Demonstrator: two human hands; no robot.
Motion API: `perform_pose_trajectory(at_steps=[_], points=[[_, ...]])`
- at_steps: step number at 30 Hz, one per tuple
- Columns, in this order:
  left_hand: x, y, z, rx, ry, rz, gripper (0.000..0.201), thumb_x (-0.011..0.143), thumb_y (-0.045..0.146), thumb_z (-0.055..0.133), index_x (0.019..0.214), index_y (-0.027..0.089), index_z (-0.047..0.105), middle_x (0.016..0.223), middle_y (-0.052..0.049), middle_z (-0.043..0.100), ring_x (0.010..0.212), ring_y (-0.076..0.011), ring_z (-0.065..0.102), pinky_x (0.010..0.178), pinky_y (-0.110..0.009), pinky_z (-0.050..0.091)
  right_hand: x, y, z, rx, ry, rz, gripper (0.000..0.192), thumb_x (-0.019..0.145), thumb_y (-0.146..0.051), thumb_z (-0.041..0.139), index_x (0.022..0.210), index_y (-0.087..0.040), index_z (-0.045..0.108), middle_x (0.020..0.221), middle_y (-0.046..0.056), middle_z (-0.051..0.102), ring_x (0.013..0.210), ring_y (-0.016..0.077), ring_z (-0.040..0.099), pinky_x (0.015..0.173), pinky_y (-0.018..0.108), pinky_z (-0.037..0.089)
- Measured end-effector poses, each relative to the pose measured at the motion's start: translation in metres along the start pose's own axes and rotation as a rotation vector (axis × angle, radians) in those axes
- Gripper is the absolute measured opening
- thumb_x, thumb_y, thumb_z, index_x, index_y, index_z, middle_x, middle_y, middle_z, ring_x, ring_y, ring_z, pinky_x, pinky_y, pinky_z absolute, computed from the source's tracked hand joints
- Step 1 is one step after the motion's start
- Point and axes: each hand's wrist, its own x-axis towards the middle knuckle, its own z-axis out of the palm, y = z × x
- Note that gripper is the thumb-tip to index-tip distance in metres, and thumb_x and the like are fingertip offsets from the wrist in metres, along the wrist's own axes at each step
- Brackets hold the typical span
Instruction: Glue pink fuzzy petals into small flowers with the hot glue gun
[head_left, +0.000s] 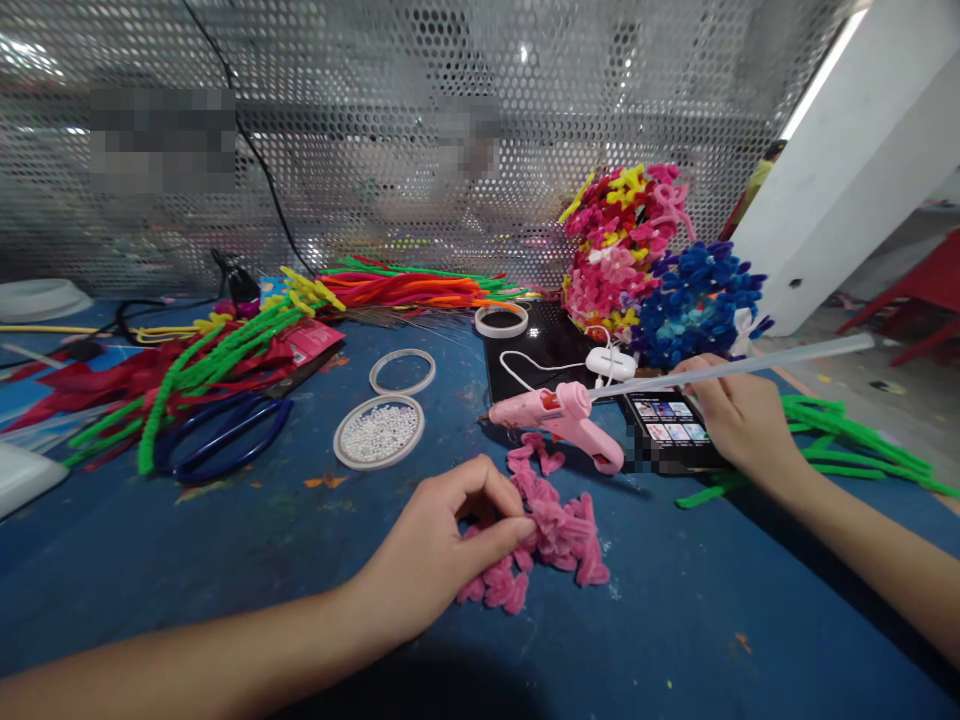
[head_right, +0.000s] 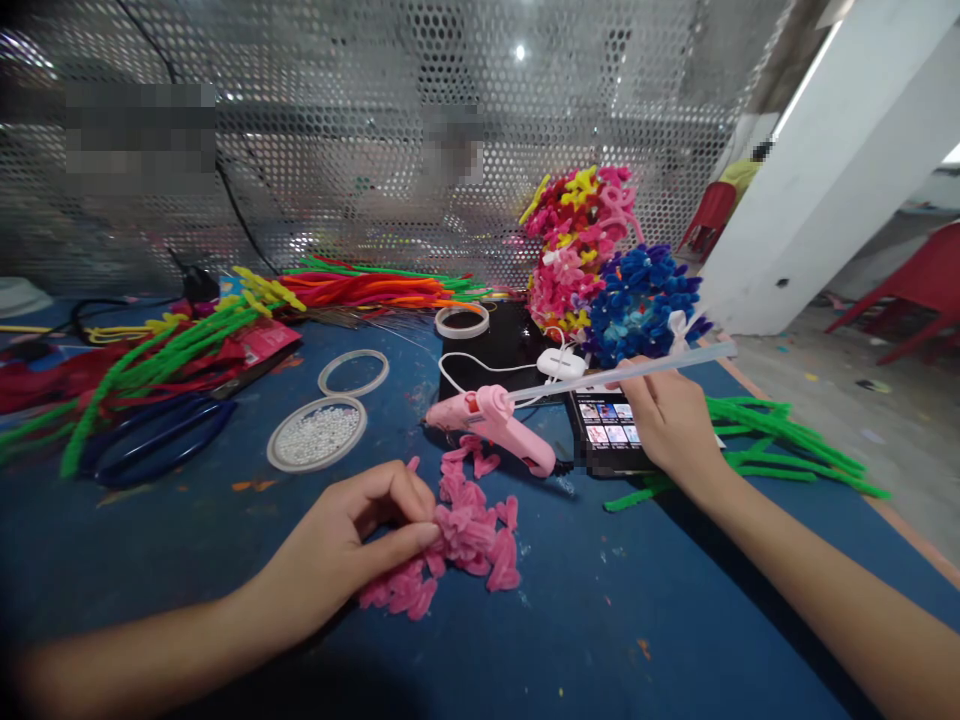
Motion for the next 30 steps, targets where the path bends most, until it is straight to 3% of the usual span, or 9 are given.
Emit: perform_pose_trajectory(at_steps=[6,9,12,16,21,24,30], points=[[0.001,0.0,-0.001,-0.013,0.011,-0.03,0.013,0.077,0.021,0.065,0.07,0.016,0.055,0.07,0.002,0.06,0.066,-0.0102,0.055,0.063,-0.022,0.043,-0.01,-0.006,-0.001,0.014,0.123,-0.063,0.035,0.088,-0.03,0.037,0.06,-0.023,0.055,0.061,0.005,0.059,0.065,0.023,0.055,0.063,0.036,0.037],[0.0,0.0,0.0,-0.042,0.006,-0.042,0.012,0.077,0.021,0.065,0.071,0.016,0.056,0.069,0.002,0.061,0.066,-0.0101,0.057,0.063,-0.022,0.043,-0.02,-0.017,-0.003,0.126,0.169,-0.102,0.036,0.091,-0.031,0.036,0.058,-0.024,0.05,0.06,0.003,0.055,0.061,0.0195,0.052,0.063,0.035,0.037],[0.0,-0.001,0.0,-0.073,0.005,-0.062,0.013,0.075,0.021,0.066,0.07,0.016,0.055,0.068,0.002,0.062,0.065,-0.0102,0.057,0.062,-0.022,0.043,-0.039,-0.039,-0.004,0.342,0.1,-0.191,0.036,0.093,-0.026,0.035,0.058,-0.023,0.044,0.058,0.001,0.049,0.056,0.0155,0.047,0.056,0.031,0.034],[0.0,-0.001,-0.001,-0.091,0.005,-0.091,0.015,0.073,0.022,0.069,0.069,0.016,0.055,0.066,0.002,0.063,0.062,-0.01,0.056,0.06,-0.021,0.043,-0.065,-0.073,-0.001,0.441,-0.205,-0.525,0.033,0.094,-0.025,0.035,0.062,-0.02,0.043,0.054,-0.001,0.045,0.052,0.0122,0.042,0.052,0.028,0.029],[-0.001,-0.003,-0.002,-0.104,-0.024,-0.121,0.02,0.067,0.023,0.074,0.068,0.016,0.055,0.066,0.001,0.065,0.063,-0.0109,0.058,0.062,-0.021,0.044,-0.076,-0.092,0.006,0.339,-0.417,-0.554,0.049,0.096,-0.043,0.027,0.058,-0.019,0.046,0.05,-0.002,0.05,0.049,0.0098,0.043,0.049,0.025,0.028],[-0.003,-0.005,-0.002,-0.13,-0.049,-0.156,0.021,0.067,0.022,0.074,0.066,0.015,0.054,0.065,0.002,0.064,0.06,-0.0101,0.058,0.058,-0.02,0.045,-0.074,-0.091,0.008,0.286,-0.44,-0.561,0.054,0.097,-0.044,0.024,0.055,-0.018,0.048,0.049,-0.001,0.052,0.048,0.0094,0.044,0.05,0.025,0.028],[-0.005,-0.008,-0.001,-0.247,-0.134,-0.235,0.023,0.075,0.027,0.068,0.071,0.016,0.049,0.061,0.002,0.059,0.048,-0.0097,0.058,0.046,-0.018,0.043,-0.072,-0.085,0.017,0.237,-0.349,-0.662,0.061,0.098,-0.046,0.02,0.052,-0.018,0.048,0.046,-0.003,0.05,0.047,0.009,0.044,0.05,0.026,0.027]])
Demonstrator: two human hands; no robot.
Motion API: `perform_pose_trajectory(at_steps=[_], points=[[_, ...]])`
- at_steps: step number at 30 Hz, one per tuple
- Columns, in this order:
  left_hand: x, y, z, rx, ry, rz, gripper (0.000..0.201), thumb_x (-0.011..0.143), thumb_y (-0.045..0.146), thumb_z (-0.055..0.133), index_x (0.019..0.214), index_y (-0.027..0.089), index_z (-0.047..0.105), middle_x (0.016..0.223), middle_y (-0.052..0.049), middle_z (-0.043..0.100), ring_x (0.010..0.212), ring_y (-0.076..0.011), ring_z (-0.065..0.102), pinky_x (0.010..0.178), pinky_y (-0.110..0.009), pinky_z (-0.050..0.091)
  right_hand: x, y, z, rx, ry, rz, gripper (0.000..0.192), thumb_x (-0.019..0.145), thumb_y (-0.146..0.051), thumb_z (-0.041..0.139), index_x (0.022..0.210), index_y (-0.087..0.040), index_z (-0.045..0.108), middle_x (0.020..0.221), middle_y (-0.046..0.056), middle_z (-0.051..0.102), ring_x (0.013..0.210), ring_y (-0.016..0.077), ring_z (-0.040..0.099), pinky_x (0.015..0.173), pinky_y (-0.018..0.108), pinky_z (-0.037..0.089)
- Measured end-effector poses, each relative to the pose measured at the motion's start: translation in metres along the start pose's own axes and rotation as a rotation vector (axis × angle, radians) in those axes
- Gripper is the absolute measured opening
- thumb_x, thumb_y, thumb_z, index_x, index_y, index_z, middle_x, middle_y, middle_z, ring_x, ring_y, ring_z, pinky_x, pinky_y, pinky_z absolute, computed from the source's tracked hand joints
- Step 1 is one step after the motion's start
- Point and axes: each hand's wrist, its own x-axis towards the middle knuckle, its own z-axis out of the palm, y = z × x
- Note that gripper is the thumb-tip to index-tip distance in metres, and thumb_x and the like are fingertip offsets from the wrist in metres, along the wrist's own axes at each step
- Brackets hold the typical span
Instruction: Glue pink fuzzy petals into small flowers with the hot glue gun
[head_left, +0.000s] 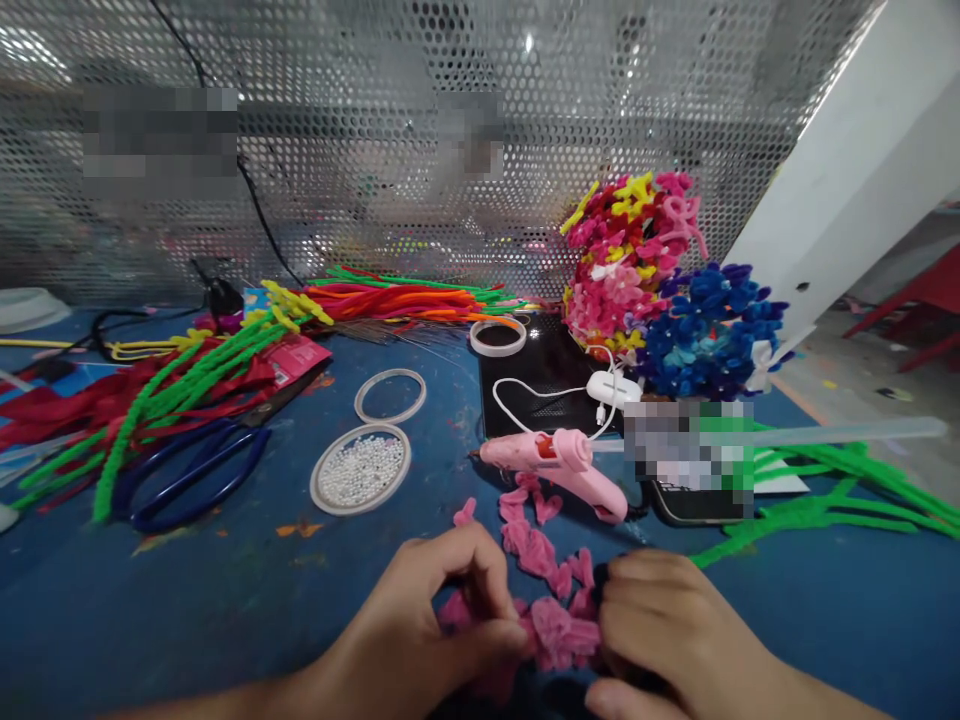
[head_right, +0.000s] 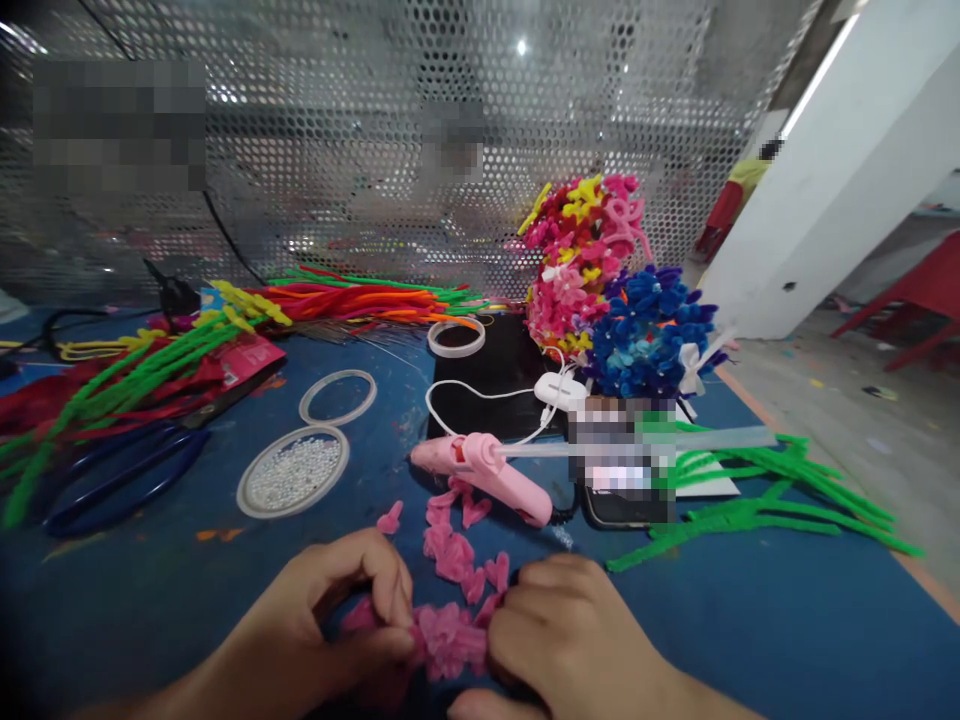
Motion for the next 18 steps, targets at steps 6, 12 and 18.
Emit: perform_pose_trajectory(at_steps=[6,12,18], points=[[-0.0003,-0.0027,-0.0029,0.136,0.016,0.052,0.023,0.076,0.028,0.067,0.069,0.016,0.049,0.063,0.001,0.059,0.048,-0.0086,0.058,0.047,-0.017,0.043,0.0025,0.0025,0.0063,-0.119,0.097,-0.094,0.064,0.099,-0.042,0.017,0.047,-0.017,0.044,0.043,-0.003,0.046,0.045,0.0093,0.039,0.048,0.026,0.025],[-0.0003,-0.007,-0.0057,0.146,0.015,0.092,0.021,0.075,0.028,0.068,0.069,0.016,0.052,0.067,0.001,0.059,0.05,-0.0077,0.057,0.046,-0.016,0.043,0.0052,0.0038,0.0068,-0.109,0.125,-0.108,0.062,0.099,-0.039,0.02,0.047,-0.017,0.043,0.043,-0.003,0.045,0.045,0.0095,0.038,0.047,0.026,0.024],[0.0009,-0.0082,-0.0031,0.093,-0.014,0.027,0.025,0.077,0.03,0.066,0.07,0.016,0.047,0.065,0.001,0.056,0.048,-0.0089,0.057,0.046,-0.018,0.043,0.0024,0.0055,0.0081,-0.113,0.115,-0.122,0.061,0.098,-0.042,0.023,0.046,-0.017,0.044,0.042,-0.003,0.044,0.045,0.0099,0.037,0.047,0.026,0.023]])
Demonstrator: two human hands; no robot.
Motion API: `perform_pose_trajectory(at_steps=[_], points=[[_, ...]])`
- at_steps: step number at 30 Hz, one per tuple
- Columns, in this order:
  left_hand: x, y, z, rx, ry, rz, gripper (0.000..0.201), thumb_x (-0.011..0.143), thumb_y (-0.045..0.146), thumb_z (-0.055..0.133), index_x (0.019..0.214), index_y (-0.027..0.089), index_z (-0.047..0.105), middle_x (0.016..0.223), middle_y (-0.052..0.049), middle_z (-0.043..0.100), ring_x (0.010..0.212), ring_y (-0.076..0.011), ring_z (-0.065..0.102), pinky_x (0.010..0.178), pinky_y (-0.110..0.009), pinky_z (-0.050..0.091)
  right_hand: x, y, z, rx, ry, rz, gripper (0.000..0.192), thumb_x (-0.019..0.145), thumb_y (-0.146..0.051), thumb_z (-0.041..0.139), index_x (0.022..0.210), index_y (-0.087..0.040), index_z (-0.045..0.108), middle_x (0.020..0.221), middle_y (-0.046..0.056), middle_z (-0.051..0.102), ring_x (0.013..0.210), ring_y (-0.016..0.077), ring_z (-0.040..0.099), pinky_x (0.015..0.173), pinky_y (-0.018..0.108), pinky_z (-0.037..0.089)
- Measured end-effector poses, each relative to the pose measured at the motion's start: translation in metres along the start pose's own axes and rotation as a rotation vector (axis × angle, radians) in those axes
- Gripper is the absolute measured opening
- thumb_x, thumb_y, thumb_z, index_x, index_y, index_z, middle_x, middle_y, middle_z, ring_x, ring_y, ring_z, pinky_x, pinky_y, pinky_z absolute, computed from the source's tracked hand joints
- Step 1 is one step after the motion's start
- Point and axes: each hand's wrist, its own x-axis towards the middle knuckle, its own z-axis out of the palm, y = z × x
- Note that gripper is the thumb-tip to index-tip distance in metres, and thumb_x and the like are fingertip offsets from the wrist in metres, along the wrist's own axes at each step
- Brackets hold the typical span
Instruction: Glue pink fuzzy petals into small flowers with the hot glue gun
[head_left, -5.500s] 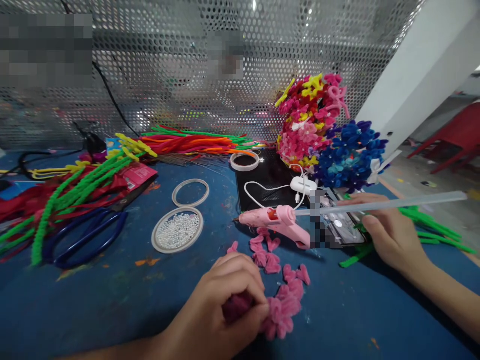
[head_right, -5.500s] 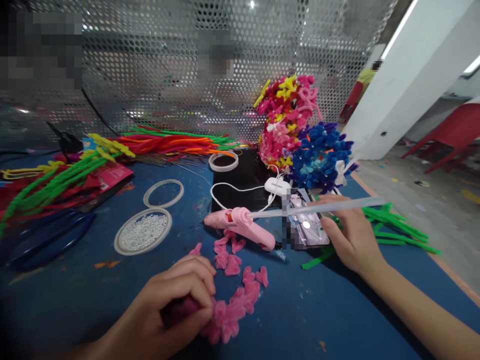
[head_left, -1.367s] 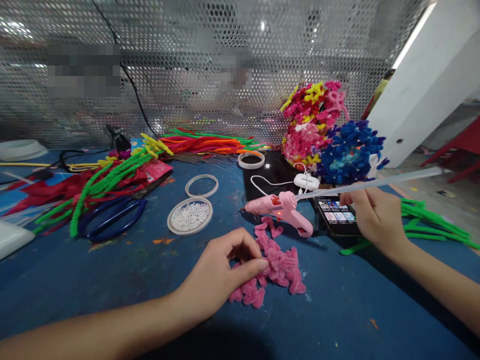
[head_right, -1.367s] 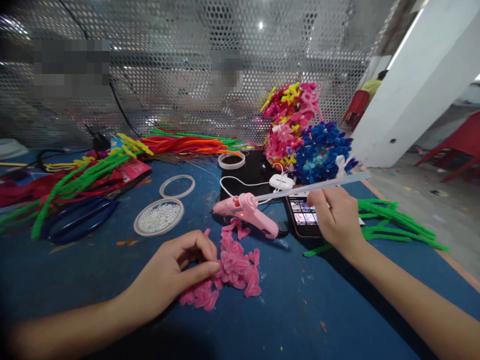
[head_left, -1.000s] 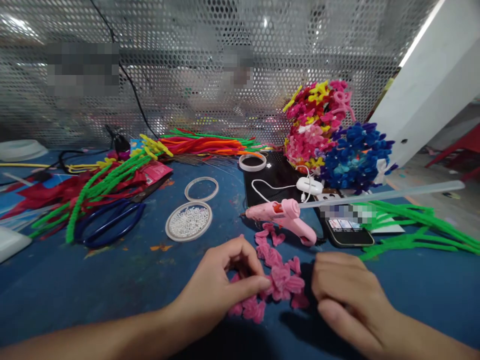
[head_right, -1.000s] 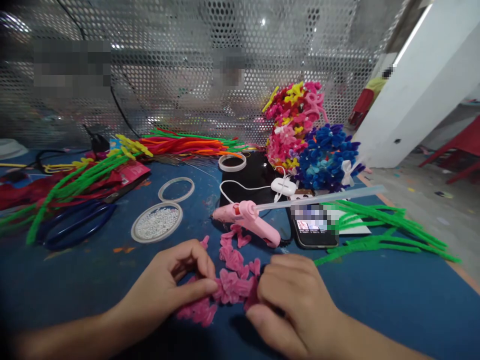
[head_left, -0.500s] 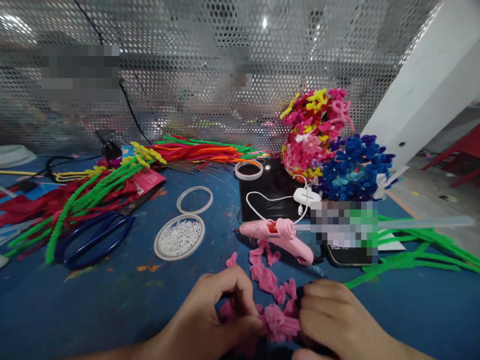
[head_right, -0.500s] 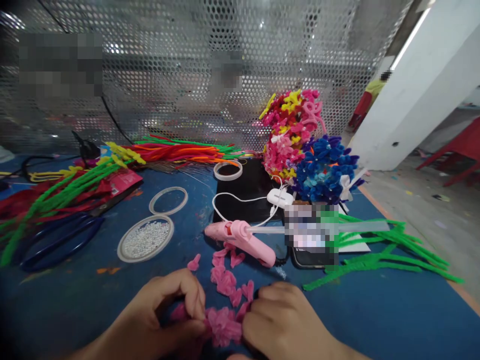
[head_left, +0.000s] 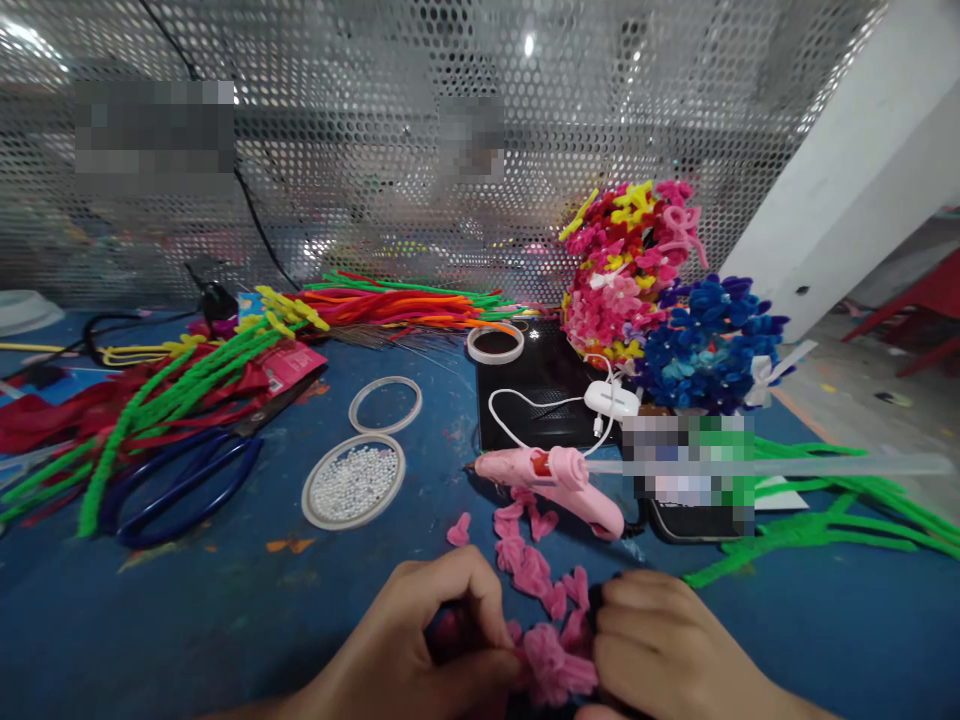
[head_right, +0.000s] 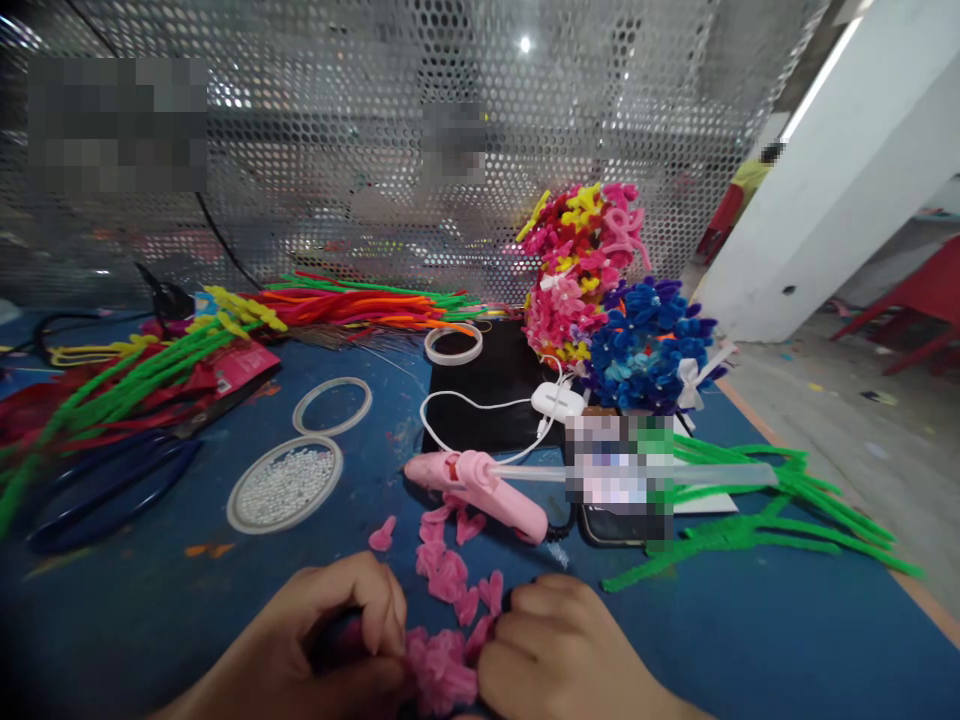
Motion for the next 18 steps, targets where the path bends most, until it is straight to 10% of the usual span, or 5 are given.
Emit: perform_pose_trajectory(at_steps=[18], points=[[-0.0009,0.0048,0.0003,0.0,-0.05,0.018,0.025,0.079,0.024,0.063,0.068,0.018,0.041,0.066,0.001,0.055,0.052,-0.0083,0.055,0.047,-0.017,0.043,-0.0008,-0.0007,-0.0002,0.022,-0.015,0.017,0.061,0.098,-0.043,0.025,0.047,-0.018,0.045,0.043,-0.002,0.045,0.045,0.01,0.038,0.048,0.027,0.023]])
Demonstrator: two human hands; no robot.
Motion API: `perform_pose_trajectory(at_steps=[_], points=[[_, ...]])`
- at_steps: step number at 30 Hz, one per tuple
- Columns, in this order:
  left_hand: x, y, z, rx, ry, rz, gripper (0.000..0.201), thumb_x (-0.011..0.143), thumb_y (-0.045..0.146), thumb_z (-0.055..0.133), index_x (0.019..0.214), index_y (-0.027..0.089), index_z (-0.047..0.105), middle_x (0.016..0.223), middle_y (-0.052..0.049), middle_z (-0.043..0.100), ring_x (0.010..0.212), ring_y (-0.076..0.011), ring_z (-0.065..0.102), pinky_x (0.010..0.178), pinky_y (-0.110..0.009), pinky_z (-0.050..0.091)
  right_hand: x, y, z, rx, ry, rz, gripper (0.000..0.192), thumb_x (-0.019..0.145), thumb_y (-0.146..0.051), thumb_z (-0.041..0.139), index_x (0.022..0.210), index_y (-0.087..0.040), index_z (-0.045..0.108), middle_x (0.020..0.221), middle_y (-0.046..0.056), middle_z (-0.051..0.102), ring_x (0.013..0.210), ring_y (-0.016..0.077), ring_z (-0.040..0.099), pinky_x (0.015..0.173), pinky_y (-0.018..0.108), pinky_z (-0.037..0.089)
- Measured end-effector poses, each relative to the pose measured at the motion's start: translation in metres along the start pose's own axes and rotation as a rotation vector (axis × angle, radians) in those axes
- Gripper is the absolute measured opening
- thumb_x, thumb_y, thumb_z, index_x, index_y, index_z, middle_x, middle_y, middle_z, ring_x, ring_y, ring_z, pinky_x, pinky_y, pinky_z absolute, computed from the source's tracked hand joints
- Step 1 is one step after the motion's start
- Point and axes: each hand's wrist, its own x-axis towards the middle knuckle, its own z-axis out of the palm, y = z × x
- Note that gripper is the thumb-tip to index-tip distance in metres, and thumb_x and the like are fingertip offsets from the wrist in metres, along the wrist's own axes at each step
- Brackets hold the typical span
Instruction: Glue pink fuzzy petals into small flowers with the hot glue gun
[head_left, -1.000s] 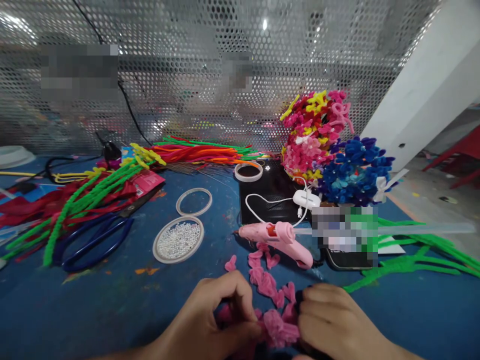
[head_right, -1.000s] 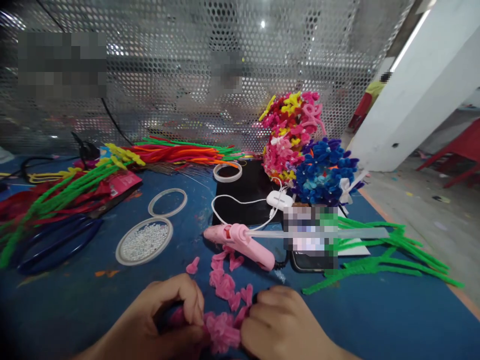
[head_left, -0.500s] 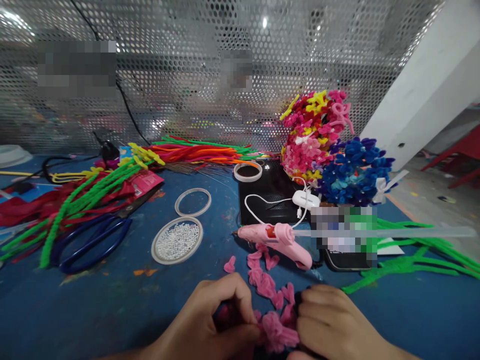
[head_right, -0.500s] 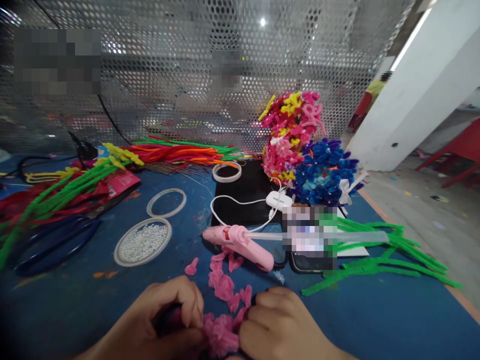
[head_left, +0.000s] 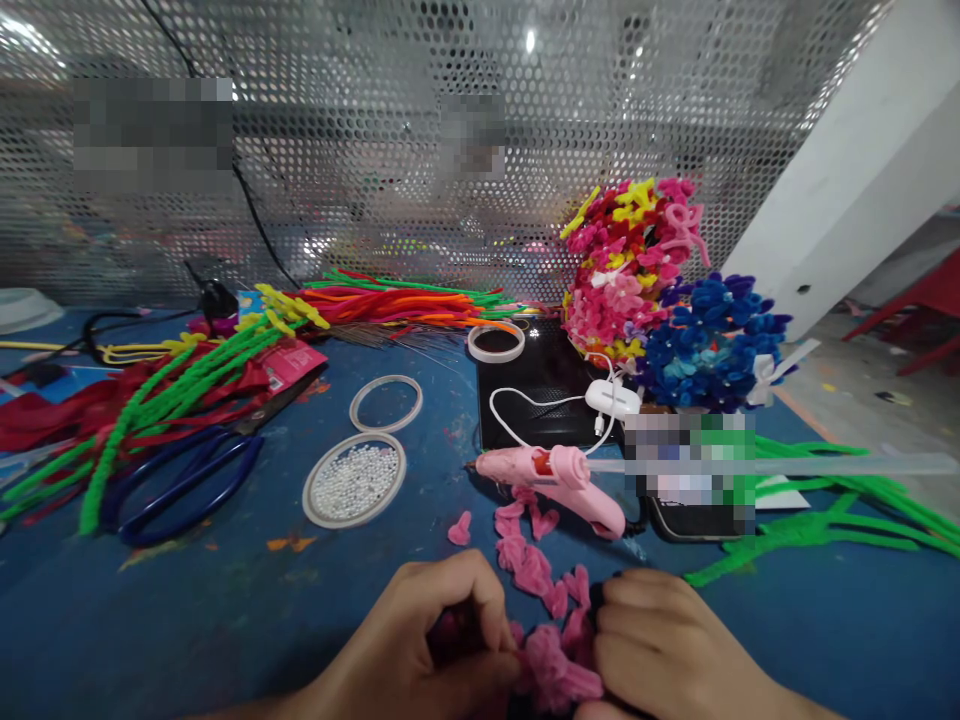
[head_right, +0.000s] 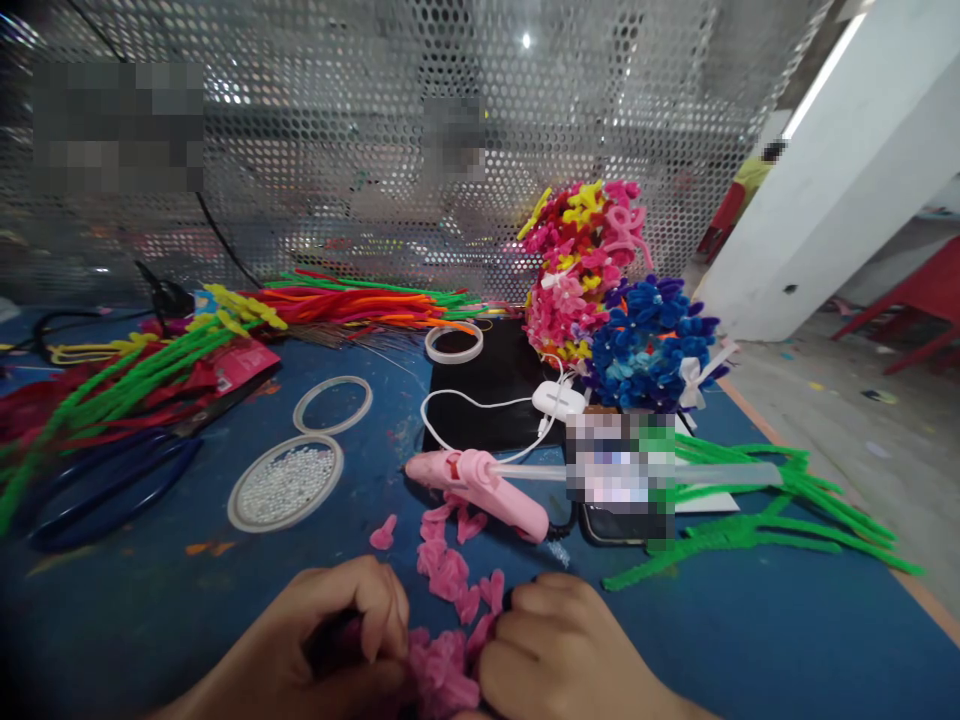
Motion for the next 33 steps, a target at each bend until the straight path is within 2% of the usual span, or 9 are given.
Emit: perform_pose_trajectory(at_steps=[6,19,27,33], points=[[-0.0018,0.0036,0.0013,-0.033,-0.004,-0.001,0.026,0.08,0.024,0.062,0.067,0.017,0.041,0.073,0.001,0.056,0.052,-0.0064,0.054,0.049,-0.017,0.044,0.0002,-0.0011,0.0,-0.004,0.004,-0.008,0.06,0.098,-0.04,0.025,0.047,-0.018,0.045,0.042,-0.003,0.044,0.045,0.01,0.038,0.048,0.027,0.024],[0.0015,0.0065,0.0023,0.013,0.027,0.064,0.027,0.083,0.03,0.058,0.066,0.017,0.042,0.067,0.0,0.057,0.049,-0.0065,0.053,0.048,-0.017,0.043,-0.001,-0.0027,0.0,0.005,-0.011,0.021,0.06,0.098,-0.042,0.026,0.047,-0.018,0.047,0.043,-0.002,0.046,0.045,0.0099,0.039,0.048,0.027,0.025],[0.0004,0.001,0.0028,-0.046,0.012,-0.01,0.023,0.082,0.03,0.061,0.071,0.017,0.045,0.062,0.001,0.055,0.049,-0.0091,0.057,0.046,-0.018,0.042,-0.0003,-0.0022,-0.0012,0.011,-0.009,0.016,0.056,0.098,-0.035,0.027,0.048,-0.018,0.048,0.044,-0.002,0.047,0.045,0.0101,0.04,0.048,0.027,0.026],[0.0001,0.0031,0.003,-0.037,0.023,0.009,0.024,0.083,0.032,0.059,0.071,0.017,0.045,0.063,0.002,0.054,0.05,-0.0084,0.056,0.048,-0.018,0.043,0.0004,-0.0042,-0.0044,0.009,-0.001,0.005,0.056,0.098,-0.034,0.029,0.047,-0.018,0.047,0.043,-0.002,0.046,0.044,0.0102,0.039,0.048,0.028,0.027]])
